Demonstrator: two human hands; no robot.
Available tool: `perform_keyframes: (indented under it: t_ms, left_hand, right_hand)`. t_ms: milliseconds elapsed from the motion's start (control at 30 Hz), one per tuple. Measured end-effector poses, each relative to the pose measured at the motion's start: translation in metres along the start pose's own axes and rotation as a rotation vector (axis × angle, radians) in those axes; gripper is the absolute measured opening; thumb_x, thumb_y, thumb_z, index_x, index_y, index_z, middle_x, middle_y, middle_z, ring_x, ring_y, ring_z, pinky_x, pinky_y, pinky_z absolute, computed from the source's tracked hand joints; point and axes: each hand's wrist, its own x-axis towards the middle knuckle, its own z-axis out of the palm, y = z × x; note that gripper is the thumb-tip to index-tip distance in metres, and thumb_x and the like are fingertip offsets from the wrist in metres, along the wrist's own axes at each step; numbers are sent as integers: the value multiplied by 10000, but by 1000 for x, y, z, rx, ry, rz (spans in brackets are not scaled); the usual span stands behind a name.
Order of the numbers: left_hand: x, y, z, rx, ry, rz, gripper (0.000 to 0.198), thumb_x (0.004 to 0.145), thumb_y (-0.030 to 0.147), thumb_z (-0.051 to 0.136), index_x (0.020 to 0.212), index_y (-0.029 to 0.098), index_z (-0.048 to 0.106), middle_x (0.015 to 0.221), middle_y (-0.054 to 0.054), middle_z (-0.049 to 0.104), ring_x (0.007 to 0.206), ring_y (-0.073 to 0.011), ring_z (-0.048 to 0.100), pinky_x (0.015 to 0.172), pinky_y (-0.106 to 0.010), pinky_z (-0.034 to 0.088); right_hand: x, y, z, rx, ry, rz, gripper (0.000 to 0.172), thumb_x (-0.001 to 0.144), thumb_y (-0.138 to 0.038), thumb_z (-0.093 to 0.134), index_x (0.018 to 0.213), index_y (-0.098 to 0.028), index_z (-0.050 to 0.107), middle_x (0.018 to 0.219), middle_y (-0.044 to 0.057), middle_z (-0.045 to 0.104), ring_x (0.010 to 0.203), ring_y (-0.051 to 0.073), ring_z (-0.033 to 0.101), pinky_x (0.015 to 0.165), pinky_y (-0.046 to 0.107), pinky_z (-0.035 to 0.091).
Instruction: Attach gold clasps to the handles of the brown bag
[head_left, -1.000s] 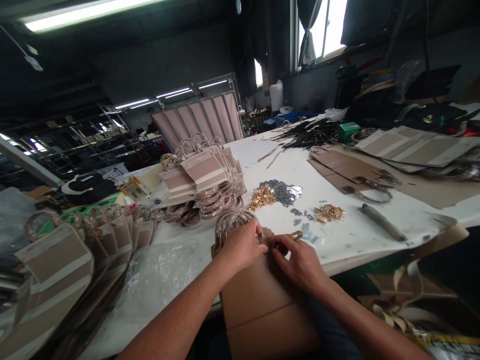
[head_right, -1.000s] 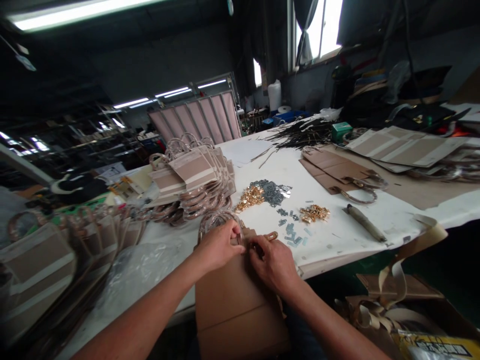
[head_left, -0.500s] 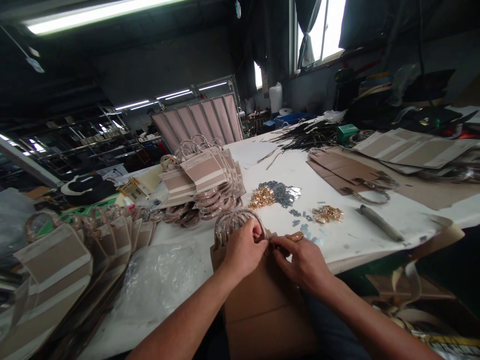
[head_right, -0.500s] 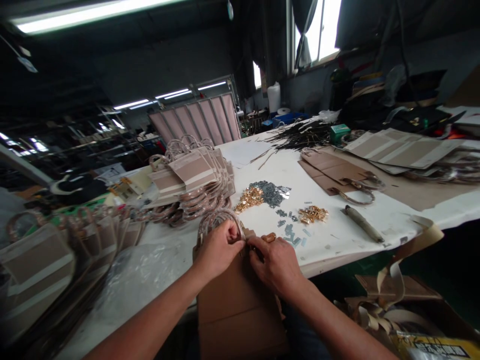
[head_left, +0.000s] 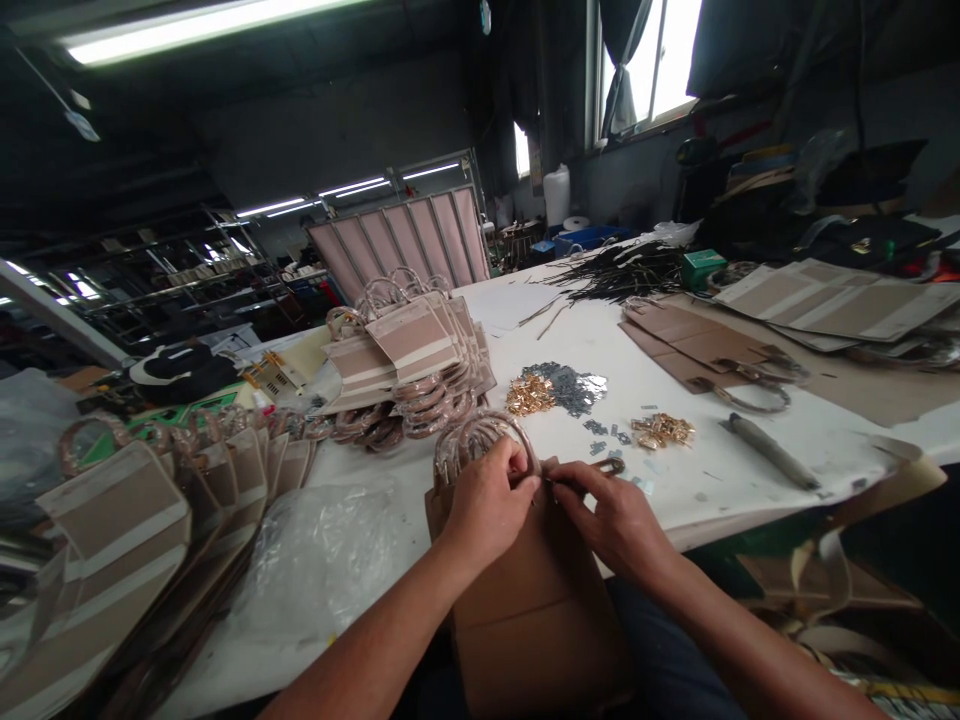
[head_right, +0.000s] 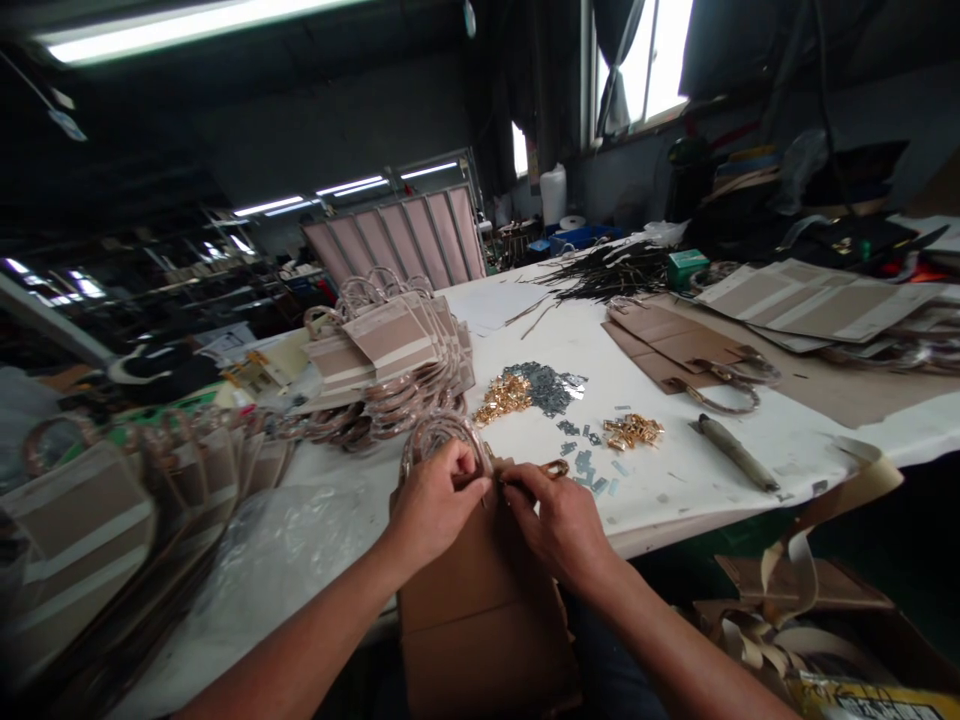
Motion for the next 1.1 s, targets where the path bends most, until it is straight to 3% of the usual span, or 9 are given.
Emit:
perform_keyframes:
  t_ms: [200,367,533,633,700,800,867,967,1100]
  left_hand:
    - [-2,-2,4,-22,60,-2,281,801,110,729,759,232,479,681,75,570,628,-131,499,633,-284,320]
    - [-5,-5,11,-25,64,65,291,795,84,711,751,233,466,706,66,583,669,-139,532,662,-286,347]
    - [-4,-5,5,-28,115,175,274,813,79,697,760,234,477,714,66,592,673,-134,533,673,-282,364]
    - [-5,-6,-3,-53,102,184,272,813,100,722,769,233,489,718,70,602,676,-129,546,676,-274,380]
    - [-7,-8,-6,-71,89,189,263,823,123,740,779,232,504,737,69,622,683,-126,558,682,-269,394]
    - [-11,-13,-7,-82,85,210,249,833,133,745,786,231,522,751,67,646,684,-123,574,677,-263,410]
    - [-12,-17,-4,-65,99,235,247,828,111,738,776,230,529,740,63,651,687,-127,590,677,-262,422]
    - [-10,-26,-1,-10,112,263,229,835,73,716,792,229,554,762,47,675,722,-144,635,694,-270,456]
    - [-13,-43,-2,133,160,337,213,889,60,668,995,237,615,958,-5,744,897,-208,708,809,-341,552]
  right_hand:
    - [7,-3,-10,-219,-76,-100,247,1009,-333,535,1129,-313,750,812,15,741,726,241,699,647,304,439]
    - [9,-2,-8,-320,-94,-95,239,982,-307,561,1117,-321,758,743,13,714,660,240,677,592,303,377]
    - [10,-7,-1,-78,-14,-35,266,1019,-345,535,1191,-323,737,882,22,757,761,243,705,713,316,509]
    - [10,-7,-3,89,79,-34,434,1015,-425,578,1425,-294,631,1110,65,755,961,278,715,869,382,550]
    - [10,-7,-5,212,36,-32,526,1010,-464,620,1498,-274,565,1169,71,735,1014,276,698,916,394,544]
    - [8,-6,-7,417,-117,38,421,1010,-507,681,1353,-270,625,929,9,716,843,226,662,771,324,530]
    - [8,-6,-3,504,-130,76,342,978,-527,742,1171,-259,651,807,-24,661,753,200,611,687,291,487]
    - [13,-7,9,537,-104,74,323,959,-525,768,1035,-243,631,814,-23,664,750,187,594,691,285,466]
    - [25,-1,27,500,-132,67,328,975,-531,737,1095,-234,665,880,2,717,794,202,636,724,296,484]
